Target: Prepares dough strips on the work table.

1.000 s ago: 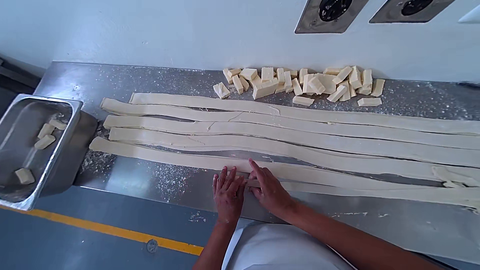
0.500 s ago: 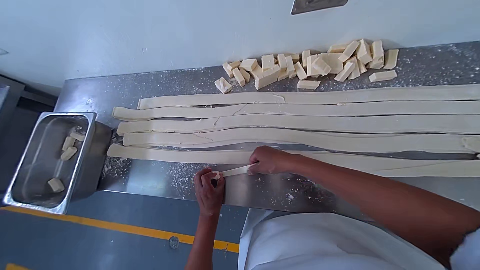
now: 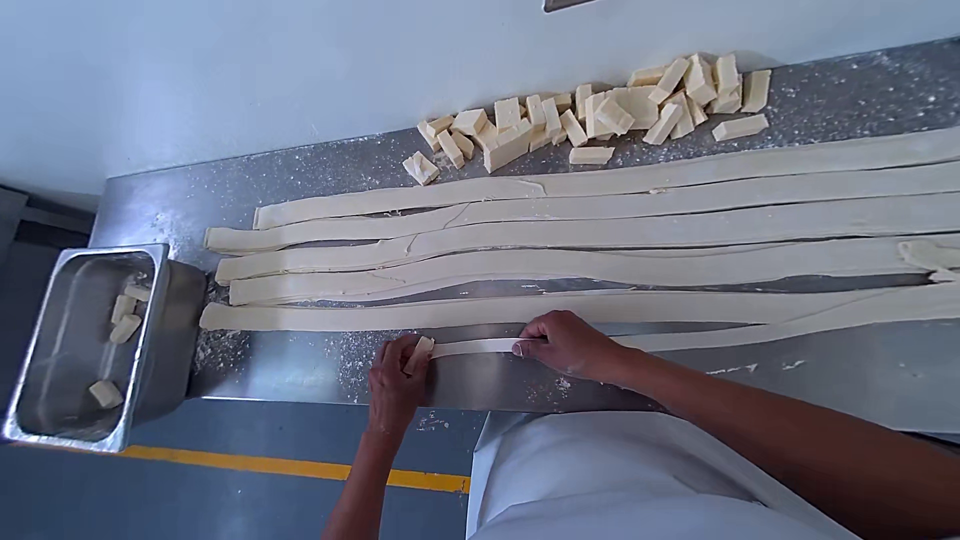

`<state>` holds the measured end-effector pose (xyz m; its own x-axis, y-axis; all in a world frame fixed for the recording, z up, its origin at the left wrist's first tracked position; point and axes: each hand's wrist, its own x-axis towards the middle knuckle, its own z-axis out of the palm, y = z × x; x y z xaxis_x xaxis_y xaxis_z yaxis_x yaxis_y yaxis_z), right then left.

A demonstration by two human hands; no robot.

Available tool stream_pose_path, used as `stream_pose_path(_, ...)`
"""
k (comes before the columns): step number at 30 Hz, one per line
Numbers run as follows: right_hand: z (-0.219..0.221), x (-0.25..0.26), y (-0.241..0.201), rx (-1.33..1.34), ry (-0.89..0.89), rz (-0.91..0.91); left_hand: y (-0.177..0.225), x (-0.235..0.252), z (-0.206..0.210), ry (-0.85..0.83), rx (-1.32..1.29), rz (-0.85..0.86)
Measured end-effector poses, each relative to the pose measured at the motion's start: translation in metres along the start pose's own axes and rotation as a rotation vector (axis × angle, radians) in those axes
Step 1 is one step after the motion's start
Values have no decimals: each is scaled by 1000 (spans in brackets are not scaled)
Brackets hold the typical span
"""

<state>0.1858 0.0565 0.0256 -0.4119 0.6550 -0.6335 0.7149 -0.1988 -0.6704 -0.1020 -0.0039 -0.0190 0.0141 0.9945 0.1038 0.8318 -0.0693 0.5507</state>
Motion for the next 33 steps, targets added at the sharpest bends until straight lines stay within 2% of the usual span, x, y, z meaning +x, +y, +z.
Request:
stream_pose_path(4, -2, -4, 1, 54, 16, 6, 2, -10, 17, 78, -90, -29)
stream_pose_path(7, 8, -13, 3, 150, -86, -69, 2, -20, 40, 178, -120, 27)
stream_pose_path(10, 11, -33, -2, 128, -176, -149, -2, -17, 40, 261, -15, 79)
stream_pose_path(15, 7, -50, -8, 28, -210, -164, 3, -33, 31, 90, 25, 155)
stream_pose_path(19, 16, -53, -9, 15, -233, -193, -2, -21, 22, 93, -86, 49)
stream_pose_path(22, 19, -54, -4, -1, -248, -260, -2, -21, 32, 80, -130, 99)
stream_pose_path(25, 26, -56, 3, -53, -310, -376, 2, -22, 35, 156, -60, 103)
stream_pose_path(27, 25, -57, 5, -83, -316, -418, 4, -25, 38, 126, -16, 137)
stream_pose_path(29, 24, -57, 6, -98, -307, -441, 10, -27, 35, 68, -25, 166)
stream_pose_path(33, 27, -57, 6, -125, -286, -393, 11, -21, 25, 41, -63, 97)
